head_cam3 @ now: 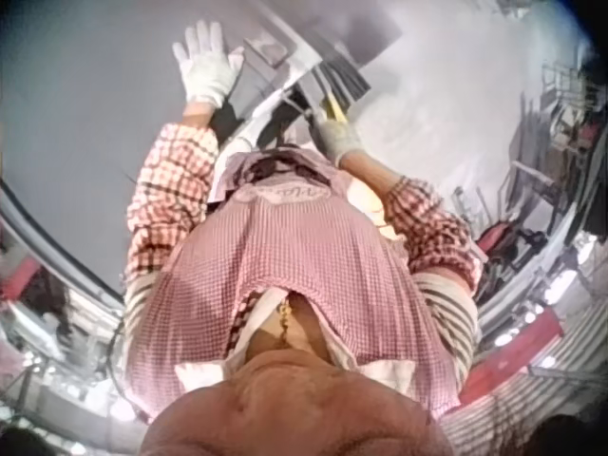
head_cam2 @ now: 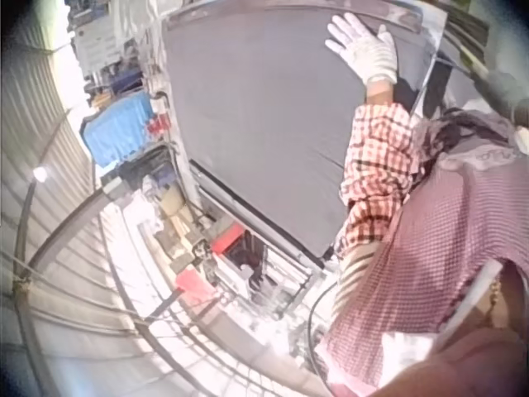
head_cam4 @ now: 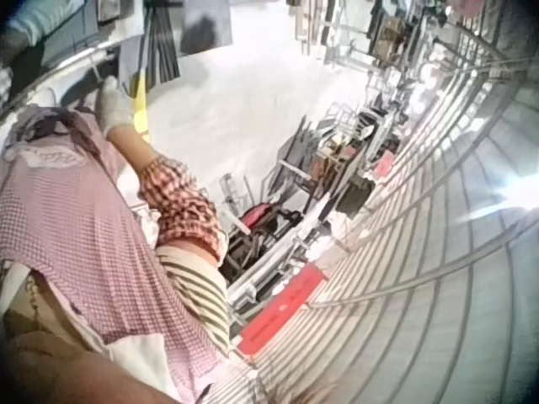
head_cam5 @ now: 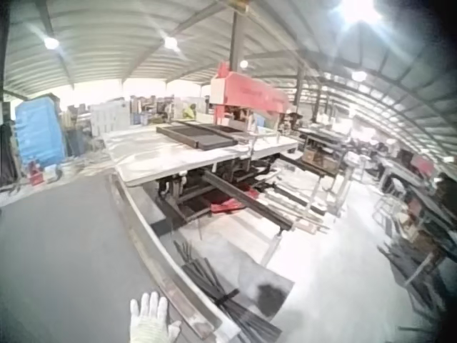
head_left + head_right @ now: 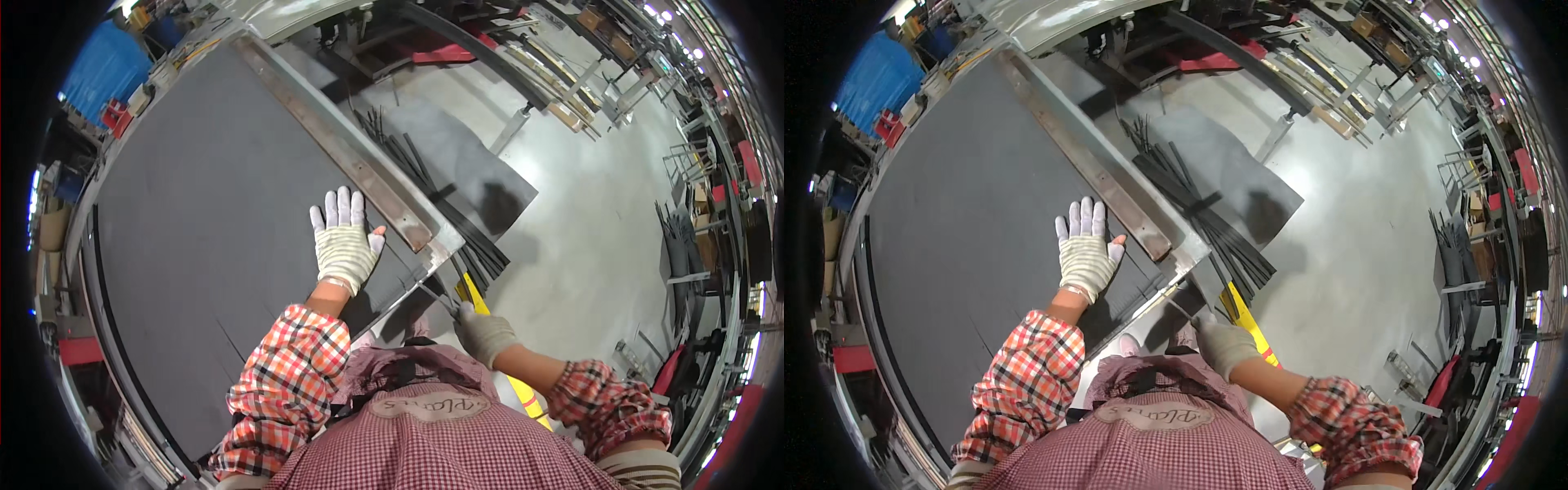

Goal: Sorting and arranging foam or rubber panels on a factory table.

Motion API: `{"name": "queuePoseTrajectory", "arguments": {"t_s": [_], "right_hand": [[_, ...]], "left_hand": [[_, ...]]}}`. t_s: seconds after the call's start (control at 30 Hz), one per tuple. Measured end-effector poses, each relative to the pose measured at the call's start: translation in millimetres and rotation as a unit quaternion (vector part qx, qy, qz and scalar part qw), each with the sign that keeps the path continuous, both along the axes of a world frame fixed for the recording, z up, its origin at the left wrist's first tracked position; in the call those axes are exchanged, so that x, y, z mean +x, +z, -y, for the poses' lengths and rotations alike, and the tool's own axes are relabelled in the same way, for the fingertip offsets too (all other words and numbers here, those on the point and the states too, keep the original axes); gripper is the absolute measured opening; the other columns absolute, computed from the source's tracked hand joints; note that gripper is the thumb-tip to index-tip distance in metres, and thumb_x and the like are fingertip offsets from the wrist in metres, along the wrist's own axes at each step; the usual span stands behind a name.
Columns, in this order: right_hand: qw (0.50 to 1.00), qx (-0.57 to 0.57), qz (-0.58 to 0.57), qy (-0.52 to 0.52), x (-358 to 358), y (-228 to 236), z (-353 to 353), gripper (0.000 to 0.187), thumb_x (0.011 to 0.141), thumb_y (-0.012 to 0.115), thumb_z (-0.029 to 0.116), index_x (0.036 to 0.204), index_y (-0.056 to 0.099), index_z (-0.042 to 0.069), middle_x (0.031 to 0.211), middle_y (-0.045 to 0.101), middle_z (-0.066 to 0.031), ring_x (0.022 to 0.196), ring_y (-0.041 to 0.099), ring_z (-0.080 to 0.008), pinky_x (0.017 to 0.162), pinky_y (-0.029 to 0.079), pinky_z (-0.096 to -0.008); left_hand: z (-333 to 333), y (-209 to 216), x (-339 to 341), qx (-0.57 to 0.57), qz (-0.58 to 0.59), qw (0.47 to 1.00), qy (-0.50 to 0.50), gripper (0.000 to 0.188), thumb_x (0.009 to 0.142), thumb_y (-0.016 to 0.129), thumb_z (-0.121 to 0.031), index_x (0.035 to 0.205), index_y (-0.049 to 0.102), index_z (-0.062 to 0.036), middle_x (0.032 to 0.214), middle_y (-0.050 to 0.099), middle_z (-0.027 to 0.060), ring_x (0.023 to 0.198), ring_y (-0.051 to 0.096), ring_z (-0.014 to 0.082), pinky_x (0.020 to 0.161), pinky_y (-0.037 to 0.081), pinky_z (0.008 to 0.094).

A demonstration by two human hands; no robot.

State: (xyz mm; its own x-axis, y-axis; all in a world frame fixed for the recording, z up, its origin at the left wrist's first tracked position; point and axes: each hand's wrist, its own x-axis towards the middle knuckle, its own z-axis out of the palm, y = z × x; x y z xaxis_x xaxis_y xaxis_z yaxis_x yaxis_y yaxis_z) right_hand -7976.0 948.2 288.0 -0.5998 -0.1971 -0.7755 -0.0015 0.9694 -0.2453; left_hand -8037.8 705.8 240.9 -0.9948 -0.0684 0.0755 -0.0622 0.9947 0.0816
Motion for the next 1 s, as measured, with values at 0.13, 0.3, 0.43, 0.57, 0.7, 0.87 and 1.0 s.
{"name": "queuePoseTrajectory", "arguments": {"t_s": [0.13,0.3,0.43,0.57,0.7,0.87,1.0], "right_hand": [[0.99,-0.033,-0.135,-0.014,-16,-83,15,0.026,0.093,0.035,0.025,0.103,0.045,0.003,0.084,0.063,-0.027,0.078,0.063,-0.041,0.067,0.047,-0.0533],[0.992,-0.044,-0.108,0.043,7,-45,-1,0.026,0.093,0.036,0.026,0.103,0.042,0.004,0.08,0.064,-0.0248,0.076,0.062,-0.0426,0.068,0.047,-0.0523],[0.998,-0.039,-0.052,0.018,-24,-53,24,0.023,0.092,0.035,0.018,0.106,0.04,0.0,0.095,0.062,-0.0278,0.092,0.06,-0.0439,0.082,0.045,-0.0497],[0.987,-0.057,-0.148,-0.006,20,-88,-11,0.021,0.091,0.04,0.023,0.103,0.043,0.006,0.076,0.063,-0.0238,0.076,0.062,-0.0427,0.068,0.047,-0.0526],[0.999,0.031,-0.007,0.023,110,-90,-157,0.035,0.088,0.044,0.026,0.119,0.055,0.014,0.101,0.064,-0.0154,0.088,0.062,-0.0379,0.074,0.05,-0.047],[0.986,0.092,-0.103,-0.089,81,-33,-163,0.03,0.088,0.05,0.033,0.103,0.051,0.007,0.081,0.065,-0.0201,0.078,0.063,-0.0387,0.068,0.048,-0.0491],[0.929,-0.284,-0.201,0.129,-4,71,2,0.043,0.087,0.054,0.039,0.115,0.049,0.008,0.09,0.064,-0.0183,0.075,0.063,-0.0367,0.064,0.049,-0.046]], "left_hand": [[-12,7,-10,0.006,-0.023,1.0,-0.019,0.073,0.082,0.055,-0.043,0.139,0.032,-0.0042,0.147,0.026,0.0178,0.137,0.021,0.0349,0.111,0.012,0.0523],[-6,7,2,0.004,-0.004,1.0,-0.004,0.072,0.083,0.054,-0.045,0.139,0.033,-0.0043,0.147,0.027,0.0171,0.137,0.022,0.0342,0.111,0.012,0.0524],[-12,8,-3,-0.003,-0.023,1.0,-0.017,0.073,0.083,0.053,-0.045,0.139,0.032,-0.0044,0.147,0.028,0.0178,0.137,0.022,0.0345,0.111,0.012,0.0524],[-8,7,-4,0.003,-0.022,1.0,-0.02,0.072,0.084,0.053,-0.045,0.14,0.033,-0.0044,0.147,0.028,0.0182,0.136,0.024,0.0349,0.111,0.012,0.0522],[-8,8,-5,0.014,-0.057,0.998,-0.016,0.073,0.081,0.055,-0.045,0.138,0.035,-0.0044,0.145,0.031,0.0186,0.135,0.025,0.0352,0.111,0.012,0.0531],[-14,11,-6,0.021,-0.053,0.998,-0.02,0.073,0.08,0.055,-0.044,0.138,0.035,-0.004,0.145,0.03,0.0193,0.135,0.025,0.0362,0.11,0.013,0.0542],[-3,7,4,0.023,-0.066,0.998,-0.005,0.074,0.08,0.055,-0.044,0.138,0.035,-0.0043,0.144,0.031,0.0186,0.135,0.025,0.0364,0.11,0.013,0.0541]]}}
